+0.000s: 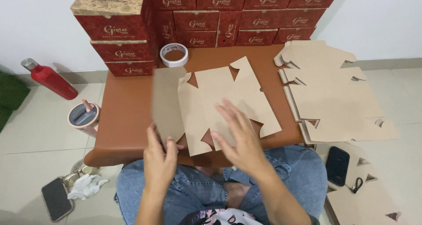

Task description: Assembling small cardboard gift boxes from flat templates by folding and tucking flaps.

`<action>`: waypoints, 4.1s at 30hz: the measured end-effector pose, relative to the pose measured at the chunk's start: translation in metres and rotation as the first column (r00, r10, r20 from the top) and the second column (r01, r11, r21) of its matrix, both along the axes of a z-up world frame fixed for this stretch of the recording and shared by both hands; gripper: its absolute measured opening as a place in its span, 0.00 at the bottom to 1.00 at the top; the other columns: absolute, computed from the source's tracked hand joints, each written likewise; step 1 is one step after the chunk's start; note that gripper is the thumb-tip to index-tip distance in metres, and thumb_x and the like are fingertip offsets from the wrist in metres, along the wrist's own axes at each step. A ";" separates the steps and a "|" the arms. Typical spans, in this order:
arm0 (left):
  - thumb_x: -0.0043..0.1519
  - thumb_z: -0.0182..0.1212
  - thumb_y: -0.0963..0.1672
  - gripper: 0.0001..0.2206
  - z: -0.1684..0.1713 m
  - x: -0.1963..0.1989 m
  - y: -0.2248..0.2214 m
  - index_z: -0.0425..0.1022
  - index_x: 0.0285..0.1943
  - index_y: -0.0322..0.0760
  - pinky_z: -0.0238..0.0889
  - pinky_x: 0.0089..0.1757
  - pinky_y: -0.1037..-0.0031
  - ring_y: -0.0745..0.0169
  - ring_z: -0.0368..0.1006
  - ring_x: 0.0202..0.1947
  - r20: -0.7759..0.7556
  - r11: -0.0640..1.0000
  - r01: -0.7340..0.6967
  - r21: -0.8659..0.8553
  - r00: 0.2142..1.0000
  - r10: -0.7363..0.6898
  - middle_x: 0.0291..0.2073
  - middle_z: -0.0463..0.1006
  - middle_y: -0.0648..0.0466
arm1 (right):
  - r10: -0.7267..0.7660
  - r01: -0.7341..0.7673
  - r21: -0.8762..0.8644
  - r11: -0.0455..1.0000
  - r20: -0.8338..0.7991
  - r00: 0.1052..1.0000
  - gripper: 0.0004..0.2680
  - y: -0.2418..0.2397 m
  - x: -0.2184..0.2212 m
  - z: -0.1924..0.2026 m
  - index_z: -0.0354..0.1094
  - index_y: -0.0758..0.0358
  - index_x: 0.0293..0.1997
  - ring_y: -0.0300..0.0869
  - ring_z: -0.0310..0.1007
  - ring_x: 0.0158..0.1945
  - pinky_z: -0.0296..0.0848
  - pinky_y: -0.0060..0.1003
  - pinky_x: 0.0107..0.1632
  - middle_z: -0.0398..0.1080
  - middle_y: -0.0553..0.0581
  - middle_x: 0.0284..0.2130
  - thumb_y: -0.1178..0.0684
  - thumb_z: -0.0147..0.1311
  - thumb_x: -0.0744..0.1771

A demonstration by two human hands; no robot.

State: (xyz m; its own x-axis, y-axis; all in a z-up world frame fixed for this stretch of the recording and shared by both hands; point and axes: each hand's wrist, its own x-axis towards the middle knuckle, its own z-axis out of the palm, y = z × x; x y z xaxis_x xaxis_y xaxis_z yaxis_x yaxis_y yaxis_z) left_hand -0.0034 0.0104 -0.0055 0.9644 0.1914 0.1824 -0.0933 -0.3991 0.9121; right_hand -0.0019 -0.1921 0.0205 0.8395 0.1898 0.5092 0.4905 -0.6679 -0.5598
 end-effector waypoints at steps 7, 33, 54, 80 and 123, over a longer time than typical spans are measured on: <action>0.61 0.57 0.42 0.39 -0.010 -0.003 0.025 0.35 0.79 0.30 0.74 0.29 0.66 0.47 0.83 0.33 -0.195 0.978 -0.179 0.107 0.961 0.198 0.37 0.82 0.34 | -0.484 0.497 0.070 0.865 -0.145 0.863 0.21 -0.081 0.005 -0.036 0.58 0.66 0.66 0.59 0.66 0.62 0.71 0.51 0.57 0.55 0.71 0.66 0.55 0.57 0.65; 0.49 0.65 0.47 0.27 0.000 0.039 -0.045 0.76 0.58 0.30 0.55 0.56 0.66 0.57 0.69 0.57 -0.003 0.683 0.465 0.563 0.828 -0.561 0.58 0.77 0.48 | -0.471 0.476 -0.042 0.878 -0.247 0.847 0.14 -0.104 0.041 -0.041 0.70 0.65 0.54 0.39 0.70 0.33 0.68 0.32 0.33 0.73 0.55 0.33 0.58 0.63 0.63; 0.57 0.68 0.40 0.28 -0.004 0.076 -0.061 0.63 0.66 0.30 0.72 0.30 0.69 0.58 0.76 0.31 0.098 0.832 0.233 0.503 0.941 -0.323 0.43 0.74 0.46 | -0.107 0.098 -0.089 0.991 -0.104 0.989 0.15 -0.093 0.022 -0.045 0.65 0.70 0.56 0.44 0.66 0.35 0.67 0.38 0.44 0.74 0.61 0.43 0.60 0.54 0.63; 0.35 0.74 0.44 0.39 0.003 0.044 0.023 0.73 0.64 0.46 0.42 0.66 0.53 0.54 0.60 0.68 -0.169 0.682 0.441 0.583 0.888 -0.428 0.66 0.70 0.52 | 0.158 -0.209 -0.362 0.908 -0.165 0.974 0.26 -0.010 0.039 -0.056 0.57 0.58 0.71 0.50 0.46 0.76 0.42 0.51 0.74 0.53 0.60 0.71 0.40 0.53 0.66; 0.62 0.21 0.64 0.40 0.009 0.048 0.003 0.61 0.73 0.44 0.59 0.59 0.50 0.40 0.78 0.58 -0.065 0.763 0.628 -0.155 0.764 -0.642 0.49 0.85 0.42 | 0.517 -0.256 0.530 0.808 -0.433 0.738 0.34 -0.161 0.046 -0.028 0.61 0.73 0.64 0.56 0.74 0.60 0.44 0.52 0.78 0.76 0.70 0.49 0.31 0.09 0.71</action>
State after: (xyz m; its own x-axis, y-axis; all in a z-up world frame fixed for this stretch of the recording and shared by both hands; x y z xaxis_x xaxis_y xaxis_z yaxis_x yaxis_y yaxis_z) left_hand 0.0443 0.0138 0.0036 0.8840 -0.4591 0.0875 -0.1861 -0.1739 0.9670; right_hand 0.0439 -0.3529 -0.0079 0.8892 0.4445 0.1088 0.1835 -0.1286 -0.9746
